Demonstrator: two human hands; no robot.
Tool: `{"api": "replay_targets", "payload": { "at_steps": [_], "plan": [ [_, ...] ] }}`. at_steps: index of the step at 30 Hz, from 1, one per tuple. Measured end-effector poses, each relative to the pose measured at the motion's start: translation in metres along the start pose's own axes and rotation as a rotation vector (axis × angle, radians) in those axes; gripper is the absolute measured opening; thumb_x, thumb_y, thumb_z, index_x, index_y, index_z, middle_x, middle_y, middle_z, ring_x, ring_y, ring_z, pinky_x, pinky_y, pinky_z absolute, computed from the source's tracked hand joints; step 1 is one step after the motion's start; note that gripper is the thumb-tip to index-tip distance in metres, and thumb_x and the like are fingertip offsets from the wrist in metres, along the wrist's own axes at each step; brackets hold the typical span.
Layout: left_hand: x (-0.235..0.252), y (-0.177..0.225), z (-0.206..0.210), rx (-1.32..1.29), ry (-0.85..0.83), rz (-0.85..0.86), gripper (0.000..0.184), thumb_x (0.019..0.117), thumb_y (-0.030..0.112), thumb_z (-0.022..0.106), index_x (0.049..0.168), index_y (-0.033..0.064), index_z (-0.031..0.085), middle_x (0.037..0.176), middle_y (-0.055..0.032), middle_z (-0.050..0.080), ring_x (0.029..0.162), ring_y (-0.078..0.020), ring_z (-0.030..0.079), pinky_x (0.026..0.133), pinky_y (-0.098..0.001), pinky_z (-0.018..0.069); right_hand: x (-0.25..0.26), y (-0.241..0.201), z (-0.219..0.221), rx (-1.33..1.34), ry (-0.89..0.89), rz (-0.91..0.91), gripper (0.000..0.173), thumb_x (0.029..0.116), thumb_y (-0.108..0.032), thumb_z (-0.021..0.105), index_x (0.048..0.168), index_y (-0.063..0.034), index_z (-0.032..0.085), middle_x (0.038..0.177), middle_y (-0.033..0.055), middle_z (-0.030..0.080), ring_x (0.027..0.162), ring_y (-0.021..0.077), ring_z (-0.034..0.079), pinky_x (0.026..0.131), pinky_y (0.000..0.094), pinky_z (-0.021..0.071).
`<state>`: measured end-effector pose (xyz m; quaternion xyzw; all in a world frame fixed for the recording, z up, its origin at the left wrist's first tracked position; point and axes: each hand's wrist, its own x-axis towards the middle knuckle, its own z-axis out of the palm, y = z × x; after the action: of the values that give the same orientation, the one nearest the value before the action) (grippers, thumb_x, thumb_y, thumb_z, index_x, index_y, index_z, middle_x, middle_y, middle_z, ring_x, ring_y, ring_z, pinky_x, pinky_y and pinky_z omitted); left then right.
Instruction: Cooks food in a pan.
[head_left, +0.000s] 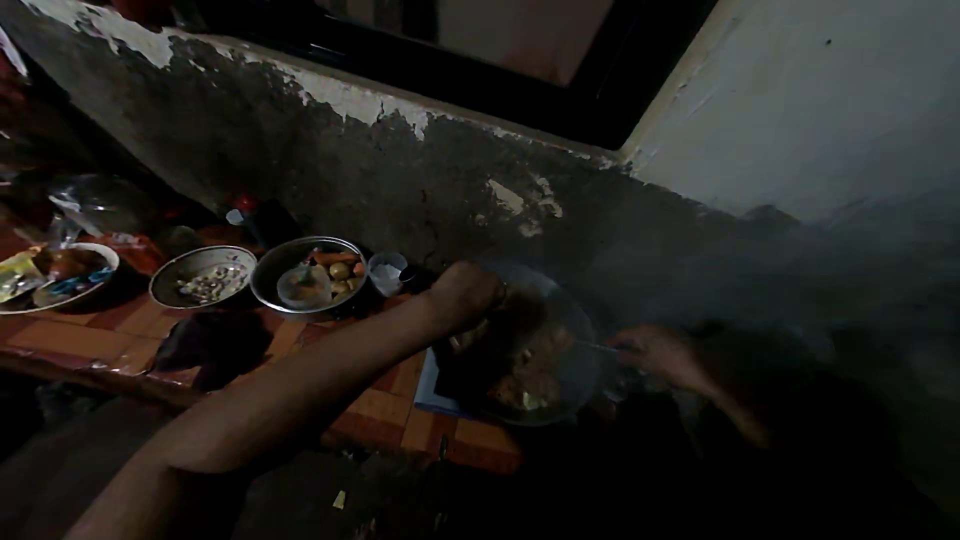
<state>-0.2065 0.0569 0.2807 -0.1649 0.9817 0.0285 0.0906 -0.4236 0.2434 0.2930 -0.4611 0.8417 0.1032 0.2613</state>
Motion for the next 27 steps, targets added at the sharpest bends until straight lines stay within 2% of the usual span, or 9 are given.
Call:
{"api": "replay_targets", "payload": {
  "at_steps": [4,8,11,13,16,18,21,24,27],
  "plan": [
    [-0.004,0.001,-0.014,0.087,-0.007,0.019,0.012,0.0962,0.001,0.064,0.105,-0.0022,0.071,0.104,-0.0209,0.07,0.103,-0.0397,0.067,0.088,-0.0545,0.0527,-0.008,-0.024,-0.029,-0.231,0.079,0.06,0.03,0.1066,-0.015,0.055,0.134,-0.0083,0.067,0.121,0.022,0.069,0.113,0.0412,0.066,0.096,0.0595,0.0506],
    [0.006,0.004,-0.001,0.122,-0.118,-0.029,0.017,0.0953,0.005,0.067,0.11,-0.004,0.069,0.111,-0.0216,0.068,0.11,-0.0401,0.065,0.099,-0.0551,0.0481,-0.026,-0.074,-0.039,-0.466,0.154,0.189,0.025,0.1062,-0.011,0.053,0.125,-0.005,0.068,0.116,0.0224,0.07,0.11,0.0423,0.068,0.09,0.0571,0.0539],
    [0.016,0.01,0.017,-0.065,-0.198,-0.155,0.024,0.1027,0.003,0.055,0.122,-0.0075,0.065,0.128,-0.0261,0.062,0.126,-0.0438,0.057,0.109,-0.0558,0.0446,-0.022,-0.084,-0.023,-0.497,0.304,0.197,0.018,0.1038,-0.007,0.056,0.109,-0.0001,0.072,0.105,0.0214,0.071,0.101,0.0398,0.07,0.084,0.0533,0.0544],
    [0.024,0.015,0.034,-0.064,-0.233,-0.135,0.027,0.1038,0.002,0.049,0.126,-0.0102,0.061,0.131,-0.0288,0.06,0.127,-0.0455,0.055,0.109,-0.0576,0.0428,-0.009,-0.083,-0.006,-0.479,0.367,0.183,0.019,0.1033,-0.009,0.058,0.104,0.0045,0.071,0.103,0.0236,0.07,0.099,0.0413,0.069,0.085,0.0555,0.0534],
    [0.026,0.023,0.044,-0.201,-0.242,-0.097,0.035,0.1069,0.008,0.048,0.136,-0.0094,0.056,0.142,-0.0293,0.054,0.135,-0.0445,0.05,0.114,-0.0557,0.0377,0.017,-0.102,0.008,-0.639,0.095,0.275,0.024,0.104,-0.004,0.052,0.119,0.0106,0.065,0.12,0.0272,0.065,0.113,0.0428,0.064,0.094,0.0559,0.0495],
    [0.031,0.024,0.052,-0.244,-0.24,-0.07,0.036,0.1064,0.011,0.051,0.137,-0.008,0.056,0.143,-0.0288,0.054,0.137,-0.0446,0.049,0.115,-0.0558,0.0366,0.022,-0.122,0.011,-0.744,-0.091,0.31,0.029,0.1056,-0.004,0.046,0.126,0.0117,0.059,0.127,0.0269,0.062,0.119,0.0397,0.062,0.098,0.0523,0.0487],
    [0.04,0.022,0.053,-0.354,-0.257,-0.125,0.04,0.1051,0.022,0.056,0.132,-0.0082,0.059,0.138,-0.0289,0.057,0.132,-0.0453,0.053,0.11,-0.059,0.0424,0.007,-0.134,0.0,-0.64,-0.197,0.229,0.032,0.1072,-0.006,0.044,0.13,0.0127,0.057,0.136,0.0293,0.058,0.13,0.0418,0.056,0.106,0.0555,0.044],
    [0.038,0.018,0.05,-0.153,-0.282,-0.016,0.035,0.1059,0.022,0.053,0.127,-0.005,0.063,0.128,-0.0284,0.062,0.122,-0.0469,0.059,0.103,-0.0629,0.046,0.013,-0.11,-0.007,-0.504,-0.203,0.135,0.029,0.1043,-0.013,0.056,0.121,0.0088,0.065,0.125,0.0294,0.063,0.121,0.0445,0.06,0.101,0.0611,0.0454],
    [0.028,0.015,0.041,-0.049,-0.318,0.058,0.033,0.1073,0.016,0.05,0.128,-0.0073,0.061,0.126,-0.0305,0.062,0.122,-0.049,0.059,0.103,-0.0644,0.0443,0.029,-0.087,-0.004,-0.415,-0.32,0.104,0.022,0.1042,-0.013,0.055,0.117,0.0024,0.064,0.1,0.0187,0.063,0.086,0.0284,0.061,0.079,0.0471,0.0506]
  ]
}}
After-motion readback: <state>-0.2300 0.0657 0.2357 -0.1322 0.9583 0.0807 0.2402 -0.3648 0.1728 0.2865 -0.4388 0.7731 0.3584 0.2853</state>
